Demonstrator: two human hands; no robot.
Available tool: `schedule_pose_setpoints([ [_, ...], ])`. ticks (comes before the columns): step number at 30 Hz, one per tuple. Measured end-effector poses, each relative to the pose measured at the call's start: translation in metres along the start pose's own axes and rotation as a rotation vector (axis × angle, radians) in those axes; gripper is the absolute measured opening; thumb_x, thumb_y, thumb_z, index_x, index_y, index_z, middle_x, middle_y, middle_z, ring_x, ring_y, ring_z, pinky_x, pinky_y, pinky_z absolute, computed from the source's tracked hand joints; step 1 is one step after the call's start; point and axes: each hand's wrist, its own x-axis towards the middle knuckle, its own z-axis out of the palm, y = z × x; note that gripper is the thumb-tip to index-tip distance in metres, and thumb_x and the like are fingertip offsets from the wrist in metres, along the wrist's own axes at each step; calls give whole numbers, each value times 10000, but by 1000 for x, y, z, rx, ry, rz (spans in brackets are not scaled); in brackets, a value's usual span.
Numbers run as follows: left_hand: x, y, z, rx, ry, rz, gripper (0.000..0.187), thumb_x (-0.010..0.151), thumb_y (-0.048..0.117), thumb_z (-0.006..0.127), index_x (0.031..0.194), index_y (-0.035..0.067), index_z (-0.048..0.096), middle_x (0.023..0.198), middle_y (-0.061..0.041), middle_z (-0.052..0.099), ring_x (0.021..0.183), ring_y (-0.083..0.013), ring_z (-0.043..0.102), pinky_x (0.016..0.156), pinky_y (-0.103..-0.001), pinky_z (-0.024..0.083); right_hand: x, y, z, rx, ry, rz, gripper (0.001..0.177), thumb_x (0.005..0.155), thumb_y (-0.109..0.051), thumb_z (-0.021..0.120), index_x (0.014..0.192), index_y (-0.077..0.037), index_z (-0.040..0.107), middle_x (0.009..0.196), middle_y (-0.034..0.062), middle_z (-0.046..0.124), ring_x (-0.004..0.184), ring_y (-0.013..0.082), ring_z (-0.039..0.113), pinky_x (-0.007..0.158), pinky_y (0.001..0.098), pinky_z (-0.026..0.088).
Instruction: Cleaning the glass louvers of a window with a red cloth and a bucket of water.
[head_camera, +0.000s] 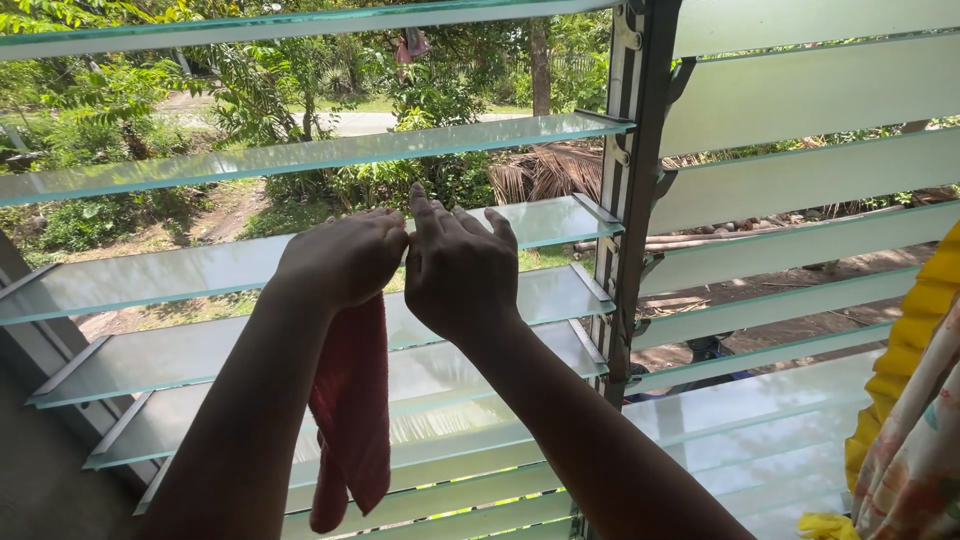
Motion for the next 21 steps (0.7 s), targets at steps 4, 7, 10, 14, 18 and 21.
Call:
schedule_pose_setpoints([
  [4,-6,-6,1,-45,65,-1,473,1013,390,275,1275,187,612,1429,-69,578,1291,-343,557,1093,-503,421,4,-3,-1,86,-49,42,582,973,-248,513,1522,-57,489,1185,173,729,1101,337,697,1058,588,383],
  [7,-9,-3,-3,2,72,-60,461,1015,349,297,1271,159,630,1407,-95,601,1268,-344,589,1064,-505,456,-1,3,6,-18,-37,6,569,957,-279,507,1498,-104,500,1213,184,721,1081,309,707,1016,572,405],
  [10,-7,8,-8,101,-7,-42,455,1028,374,329,1241,176,680,1385,-96,634,1286,-316,609,1077,-484,484,-2,4,4,-112,-5,-25,536,980,-297,493,1487,-125,490,1237,176,723,1115,328,700,996,523,428],
  [14,7,3,3,38,40,139,427,1004,312,333,1220,201,684,1388,-43,642,1286,-300,614,1072,-477,491,-3,6,-1,18,-79,9,622,1003,-280,470,1538,37,448,1200,235,707,1097,367,689,963,519,438],
  [18,-2,-9,-4,16,12,-12,429,1012,250,317,1279,195,648,1421,-57,600,1296,-313,576,1115,-524,400,-4,8,1,-7,-100,-15,516,1036,-331,473,1408,5,596,1189,215,720,1194,376,671,1062,500,449],
  [21,-13,-17,-11,62,0,-128,443,1013,254,327,1265,173,682,1438,-78,594,1308,-308,576,1136,-508,390,-6,10,-2,-54,-105,-48,555,1041,-473,503,1278,8,649,1232,223,711,1219,378,659,1071,502,439],
])
